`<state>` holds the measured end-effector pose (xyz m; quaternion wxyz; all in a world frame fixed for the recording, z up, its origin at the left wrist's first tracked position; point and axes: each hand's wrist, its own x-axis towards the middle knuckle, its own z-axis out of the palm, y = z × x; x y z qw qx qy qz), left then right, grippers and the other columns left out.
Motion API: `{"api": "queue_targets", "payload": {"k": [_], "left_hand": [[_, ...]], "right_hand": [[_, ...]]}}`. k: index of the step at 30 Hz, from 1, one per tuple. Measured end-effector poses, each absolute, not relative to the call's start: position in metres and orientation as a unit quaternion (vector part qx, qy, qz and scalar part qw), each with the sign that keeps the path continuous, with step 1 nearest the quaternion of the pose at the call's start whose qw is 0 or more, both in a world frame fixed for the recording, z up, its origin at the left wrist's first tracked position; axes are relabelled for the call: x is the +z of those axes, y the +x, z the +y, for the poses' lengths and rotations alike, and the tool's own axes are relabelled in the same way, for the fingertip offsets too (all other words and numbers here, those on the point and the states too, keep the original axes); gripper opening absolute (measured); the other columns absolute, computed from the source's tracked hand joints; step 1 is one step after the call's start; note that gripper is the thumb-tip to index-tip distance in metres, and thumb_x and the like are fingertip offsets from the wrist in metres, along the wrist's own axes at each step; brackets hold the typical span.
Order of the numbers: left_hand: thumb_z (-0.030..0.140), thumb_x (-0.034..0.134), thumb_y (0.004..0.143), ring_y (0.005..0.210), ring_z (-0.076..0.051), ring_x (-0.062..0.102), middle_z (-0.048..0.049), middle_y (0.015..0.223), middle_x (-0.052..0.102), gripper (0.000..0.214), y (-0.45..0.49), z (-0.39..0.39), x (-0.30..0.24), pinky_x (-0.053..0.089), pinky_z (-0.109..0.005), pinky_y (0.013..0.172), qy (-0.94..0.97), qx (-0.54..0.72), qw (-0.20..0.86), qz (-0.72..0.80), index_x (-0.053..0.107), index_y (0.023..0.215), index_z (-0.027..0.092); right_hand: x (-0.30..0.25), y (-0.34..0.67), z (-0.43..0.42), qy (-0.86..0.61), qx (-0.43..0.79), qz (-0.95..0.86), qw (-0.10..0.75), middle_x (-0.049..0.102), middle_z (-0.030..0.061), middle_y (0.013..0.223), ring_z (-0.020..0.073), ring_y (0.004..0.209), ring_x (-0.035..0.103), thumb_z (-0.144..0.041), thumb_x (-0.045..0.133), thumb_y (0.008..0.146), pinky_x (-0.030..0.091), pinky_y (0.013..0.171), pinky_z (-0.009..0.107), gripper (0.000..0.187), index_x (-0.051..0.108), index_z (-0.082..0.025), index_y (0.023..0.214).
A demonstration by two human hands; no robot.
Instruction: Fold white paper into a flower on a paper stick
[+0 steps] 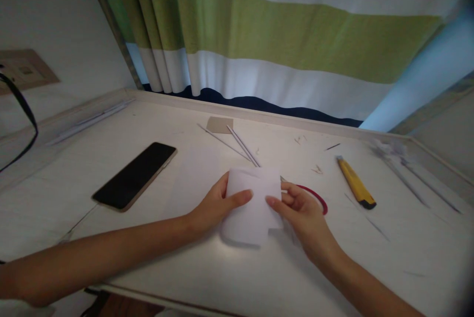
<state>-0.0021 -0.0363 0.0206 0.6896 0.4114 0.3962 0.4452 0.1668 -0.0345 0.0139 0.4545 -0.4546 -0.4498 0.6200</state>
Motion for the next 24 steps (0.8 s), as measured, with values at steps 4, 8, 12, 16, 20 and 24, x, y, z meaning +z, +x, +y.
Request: {"api": "queue_targets", "payload": {"k": [4,8,12,16,20,24], "left_hand": [[0.03,0.066,0.065,0.079,-0.019,0.059,-0.0088,0.097,0.06,0.044,0.002,-0.028,0.017,0.047,-0.027,0.062,0.393,0.46,0.692,0.394,0.047,0.102,0.015],[0.029,0.067,0.063,0.066,-0.015,0.058,-0.0049,0.083,0.061,0.034,0.007,-0.019,0.018,0.047,-0.027,0.059,0.404,0.471,0.656,0.43,0.051,0.089,0.013],[0.029,0.068,0.063,0.061,-0.013,0.056,-0.002,0.074,0.06,0.031,0.014,-0.013,0.018,0.046,-0.025,0.056,0.421,0.477,0.634,0.44,0.052,0.084,0.013],[0.03,0.067,0.064,0.061,-0.013,0.056,-0.0017,0.074,0.06,0.028,0.018,-0.011,0.018,0.046,-0.024,0.055,0.445,0.479,0.628,0.422,0.052,0.081,0.014],[0.029,0.066,0.065,0.059,-0.011,0.055,-0.0003,0.07,0.059,0.024,0.015,-0.012,0.019,0.046,-0.021,0.053,0.478,0.478,0.604,0.422,0.053,0.079,0.014],[0.029,0.066,0.065,0.057,-0.011,0.053,0.001,0.067,0.057,0.023,0.011,-0.016,0.022,0.045,-0.02,0.05,0.504,0.473,0.583,0.427,0.054,0.08,0.015]], "right_hand": [[0.007,0.172,-0.03,-0.467,0.609,-0.455,0.452,0.059,-0.0021,0.055,0.0093,0.046,0.053,-0.037,0.062,0.068,0.042,0.044,0.02,0.023,0.056,-0.016,0.077],[0.007,0.174,-0.028,-0.471,0.594,-0.456,0.467,0.056,-0.0027,0.055,0.0083,0.047,0.05,-0.037,0.058,0.072,0.041,0.045,0.02,0.021,0.057,-0.016,0.069],[0.009,0.177,-0.026,-0.471,0.578,-0.445,0.496,0.05,-0.0036,0.054,0.0077,0.049,0.046,-0.037,0.057,0.073,0.039,0.046,0.019,0.022,0.056,-0.016,0.067],[0.01,0.178,-0.025,-0.453,0.564,-0.44,0.532,0.048,-0.0048,0.056,0.0062,0.05,0.042,-0.035,0.056,0.074,0.035,0.046,0.018,0.018,0.055,-0.018,0.07],[0.011,0.178,-0.028,-0.453,0.548,-0.45,0.54,0.049,-0.0044,0.057,0.0071,0.051,0.042,-0.034,0.056,0.075,0.034,0.046,0.019,0.015,0.056,-0.019,0.076],[0.011,0.177,-0.032,-0.463,0.522,-0.458,0.551,0.046,-0.0052,0.054,0.0066,0.048,0.039,-0.033,0.056,0.074,0.031,0.044,0.018,0.015,0.057,-0.019,0.076]]}}
